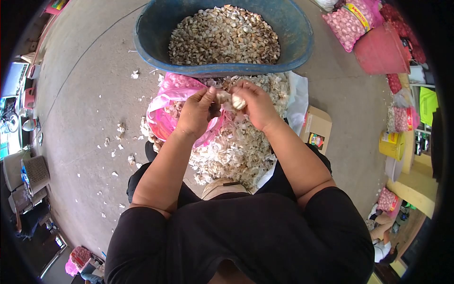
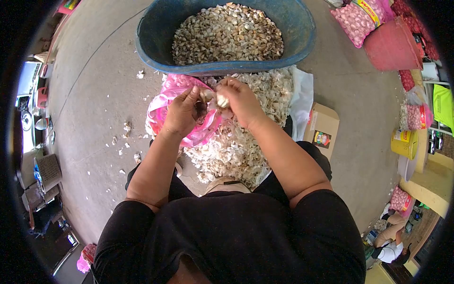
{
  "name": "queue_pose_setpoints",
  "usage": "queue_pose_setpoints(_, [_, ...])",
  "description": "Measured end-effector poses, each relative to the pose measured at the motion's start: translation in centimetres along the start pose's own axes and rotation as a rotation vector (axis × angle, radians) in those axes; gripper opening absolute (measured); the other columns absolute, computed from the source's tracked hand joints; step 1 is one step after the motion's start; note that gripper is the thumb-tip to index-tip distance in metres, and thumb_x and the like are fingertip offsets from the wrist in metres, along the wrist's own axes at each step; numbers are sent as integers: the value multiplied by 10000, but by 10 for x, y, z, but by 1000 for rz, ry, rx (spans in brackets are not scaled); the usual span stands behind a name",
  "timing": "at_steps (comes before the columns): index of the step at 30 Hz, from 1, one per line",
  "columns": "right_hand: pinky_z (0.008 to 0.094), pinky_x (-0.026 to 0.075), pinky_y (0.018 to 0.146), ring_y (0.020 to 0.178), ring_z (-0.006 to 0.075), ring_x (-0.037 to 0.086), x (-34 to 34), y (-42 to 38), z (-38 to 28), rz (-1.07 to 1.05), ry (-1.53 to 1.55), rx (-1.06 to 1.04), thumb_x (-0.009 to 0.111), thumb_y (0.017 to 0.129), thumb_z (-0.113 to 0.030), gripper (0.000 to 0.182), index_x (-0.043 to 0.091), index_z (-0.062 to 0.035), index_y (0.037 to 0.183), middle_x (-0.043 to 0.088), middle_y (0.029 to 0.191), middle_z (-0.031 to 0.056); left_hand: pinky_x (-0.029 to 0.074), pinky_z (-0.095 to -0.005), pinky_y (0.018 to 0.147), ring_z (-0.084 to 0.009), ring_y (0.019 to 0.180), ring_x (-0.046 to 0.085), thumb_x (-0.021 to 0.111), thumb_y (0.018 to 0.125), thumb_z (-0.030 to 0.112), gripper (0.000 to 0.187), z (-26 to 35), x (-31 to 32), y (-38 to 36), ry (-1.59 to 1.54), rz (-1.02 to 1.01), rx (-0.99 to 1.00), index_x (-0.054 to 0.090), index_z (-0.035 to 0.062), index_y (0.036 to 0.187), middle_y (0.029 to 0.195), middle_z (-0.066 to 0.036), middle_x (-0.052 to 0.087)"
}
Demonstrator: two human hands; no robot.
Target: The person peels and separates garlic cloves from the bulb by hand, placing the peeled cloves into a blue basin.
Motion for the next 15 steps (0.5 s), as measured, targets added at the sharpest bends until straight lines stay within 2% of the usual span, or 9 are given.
queue_pose_setpoints(3, [228, 435, 574, 674, 102, 544, 11, -1, -25, -36, -474, -454, 606, 746, -134, 192, 566, -21, 897, 577, 779, 29, 423, -224, 556, -109, 616, 502, 487, 851, 251, 252, 5, 4, -2, 17, -28, 20, 529, 11, 918, 754, -39, 551])
queue_pose_setpoints(6, [230, 423, 564, 633, 86, 521, 17, -5, -30, -135, -578, -409, 638, 708, -88, 168, 584, -15, 850, 579, 737, 27, 434, -229, 576, -115, 641, 518, 516, 837, 207, 212, 8, 3, -2, 54, -67, 46, 531, 7, 905, 762, -42, 557])
queue_pose_setpoints(9, [236, 414, 560, 603, 76, 498, 14, -8, -30, -65, -726, -394, 646, 702, -85, 126, 597, -18, 796, 576, 685, 25, 438, -236, 578, -123, 653, 527, 530, 828, 194, 200, 14, 11, -8, 136, -141, 46, 532, 4, 893, 756, -47, 558])
queue_pose_setpoints(10, [234, 412, 554, 599, 71, 493, 16, -12, -33, -49, -744, -458, 647, 701, -85, 124, 598, -19, 795, 572, 672, 24, 439, -238, 576, -125, 655, 529, 533, 826, 193, 200, 15, 14, -10, 167, -167, 39, 532, 3, 890, 752, -49, 558])
queue_pose_setpoints(12, [231, 407, 542, 590, 62, 484, 21, -19, -39, -16, -780, -584, 647, 700, -84, 121, 601, -22, 794, 566, 646, 22, 456, -234, 575, -131, 646, 547, 555, 813, 207, 218, 12, 7, -8, 128, -85, 47, 534, -3, 865, 739, -56, 561])
queue_pose_setpoints(15, [217, 403, 525, 575, 56, 478, 17, -21, -35, 69, -672, -622, 639, 710, -91, 128, 600, -14, 804, 569, 655, 22, 465, -235, 574, -142, 655, 559, 559, 811, 215, 222, 8, -3, -3, -40, -1, 59, 534, -4, 837, 735, -63, 563])
Point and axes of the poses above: each hand's wrist, its own y-axis towards the middle knuckle, its own x-axis out of the palm, z = x × y, the point moved 7 cm from there along y, towards the middle knuckle
